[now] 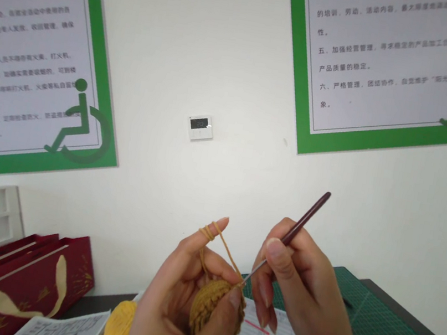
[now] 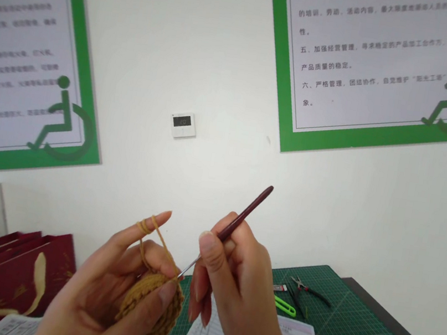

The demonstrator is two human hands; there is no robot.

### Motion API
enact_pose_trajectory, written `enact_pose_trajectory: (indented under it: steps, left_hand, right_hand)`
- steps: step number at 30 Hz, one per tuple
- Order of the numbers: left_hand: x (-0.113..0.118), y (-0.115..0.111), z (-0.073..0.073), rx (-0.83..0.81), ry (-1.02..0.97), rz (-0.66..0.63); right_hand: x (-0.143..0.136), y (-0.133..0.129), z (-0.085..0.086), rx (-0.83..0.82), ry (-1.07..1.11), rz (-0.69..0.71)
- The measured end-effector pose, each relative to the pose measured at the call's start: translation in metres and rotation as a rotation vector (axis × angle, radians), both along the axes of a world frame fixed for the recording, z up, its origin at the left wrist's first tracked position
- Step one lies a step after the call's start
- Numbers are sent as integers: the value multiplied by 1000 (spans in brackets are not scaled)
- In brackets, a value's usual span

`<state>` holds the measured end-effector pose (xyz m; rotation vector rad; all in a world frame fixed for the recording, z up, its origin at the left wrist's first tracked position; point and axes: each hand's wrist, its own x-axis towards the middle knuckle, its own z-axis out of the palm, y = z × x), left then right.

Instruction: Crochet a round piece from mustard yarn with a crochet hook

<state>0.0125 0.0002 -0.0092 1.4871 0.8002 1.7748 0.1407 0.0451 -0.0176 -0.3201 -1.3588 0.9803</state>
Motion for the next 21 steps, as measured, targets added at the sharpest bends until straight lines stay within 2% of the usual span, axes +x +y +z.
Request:
enact_pose_trajectory:
  steps: [5,10,13,17,21]
  left_hand:
    - [-4,2,-2,-43,-22,-97]
    - [-11,5,-1,-82,-33,-183]
    - [-13,6,0,-82,-66,-240]
    - [-13,5,3,-85,-68,-217]
    - [-11,3,5,-57,-102,-172]
  right_hand:
    - [-4,8,-1,-37,89,126]
    - [-6,10,2,-170,120,384]
    - [-5,9,2,-224,146,493]
    - [-3,11,0,-182,120,519]
    - [-5,16,-3,-22,120,418]
